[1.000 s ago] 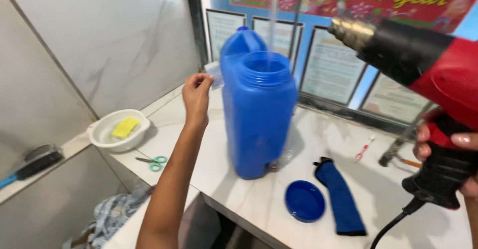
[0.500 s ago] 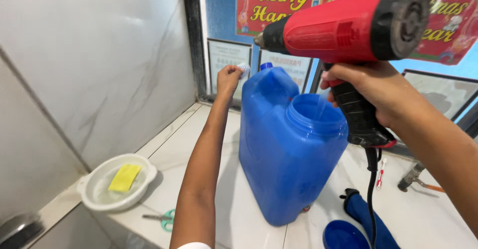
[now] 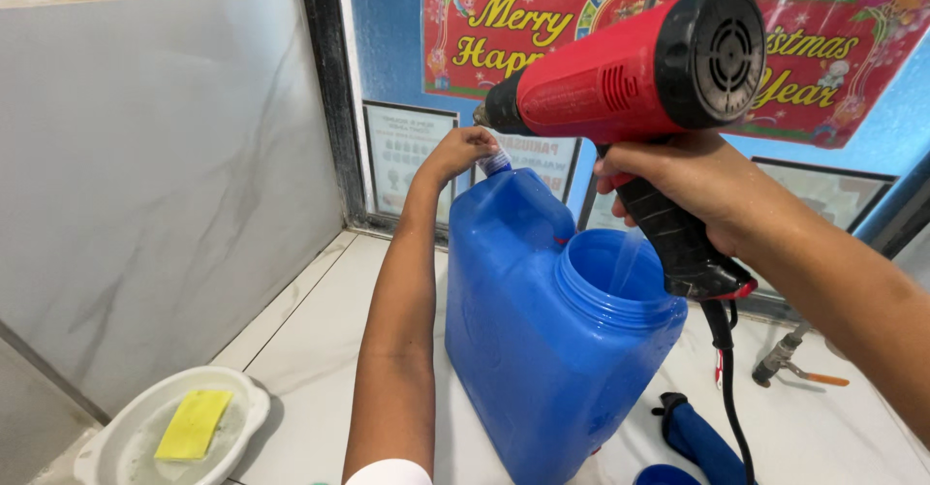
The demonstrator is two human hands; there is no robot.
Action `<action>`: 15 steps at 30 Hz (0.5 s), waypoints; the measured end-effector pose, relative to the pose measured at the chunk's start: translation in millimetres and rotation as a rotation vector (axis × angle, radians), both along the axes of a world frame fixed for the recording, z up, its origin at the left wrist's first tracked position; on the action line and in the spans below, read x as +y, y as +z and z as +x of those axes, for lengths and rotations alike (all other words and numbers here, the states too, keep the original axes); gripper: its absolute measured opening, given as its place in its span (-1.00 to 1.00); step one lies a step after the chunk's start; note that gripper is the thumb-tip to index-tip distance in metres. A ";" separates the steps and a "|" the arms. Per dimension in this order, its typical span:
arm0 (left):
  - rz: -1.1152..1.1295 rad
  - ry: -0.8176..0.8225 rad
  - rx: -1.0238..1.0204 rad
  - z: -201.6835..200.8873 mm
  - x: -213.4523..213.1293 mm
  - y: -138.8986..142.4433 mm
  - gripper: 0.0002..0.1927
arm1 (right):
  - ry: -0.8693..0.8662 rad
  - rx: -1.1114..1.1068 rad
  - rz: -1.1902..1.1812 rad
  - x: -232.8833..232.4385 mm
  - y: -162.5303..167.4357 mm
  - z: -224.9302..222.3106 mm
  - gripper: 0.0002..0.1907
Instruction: The person scrubs a large blue plastic container with a sponge, rinses it under a tap, and fills it with water. They then use a heat gun to apply a label to the container, cut a small hole near the bottom with scissors, and place a cloth under the container before securing the lid.
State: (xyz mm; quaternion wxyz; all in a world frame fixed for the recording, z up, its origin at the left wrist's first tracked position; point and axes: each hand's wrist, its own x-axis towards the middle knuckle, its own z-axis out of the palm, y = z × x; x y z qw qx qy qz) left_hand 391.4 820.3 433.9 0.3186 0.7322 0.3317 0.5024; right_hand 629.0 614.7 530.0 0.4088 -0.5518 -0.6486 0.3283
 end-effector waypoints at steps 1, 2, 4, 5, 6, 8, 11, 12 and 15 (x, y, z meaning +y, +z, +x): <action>0.033 0.002 0.065 1.5 3.8 1.5 -0.88 | 0.000 -0.008 0.005 1.5 2.5 -2.2 -0.72; 0.070 0.004 0.129 3.2 7.5 2.4 -0.89 | 0.000 -0.018 0.012 2.1 5.1 -4.2 -0.72; 0.054 0.008 0.155 5.6 13.2 1.3 -0.89 | -0.021 -0.045 0.013 2.5 9.4 -8.1 -0.73; 0.046 0.013 0.170 6.3 15.3 -0.1 -0.89 | -0.029 -0.056 0.014 2.6 11.1 -10.0 -0.73; 0.028 0.014 0.169 6.8 16.4 -1.6 -0.89 | -0.028 -0.061 0.015 2.5 12.3 -11.9 -0.74; -0.005 0.018 0.165 6.3 17.7 -4.8 -0.89 | -0.028 -0.074 0.019 2.7 14.2 -14.9 -0.74; -0.102 0.047 0.175 3.6 19.0 -8.5 -0.82 | -0.041 -0.090 0.015 4.5 15.3 -17.3 -0.74; -0.190 0.052 0.142 2.2 19.1 -9.9 -0.74 | -0.034 -0.091 0.019 5.2 15.4 -17.5 -0.74; -0.404 0.025 0.053 -3.8 19.5 -15.6 -0.46 | -0.020 -0.095 0.021 8.2 15.9 -18.3 -0.74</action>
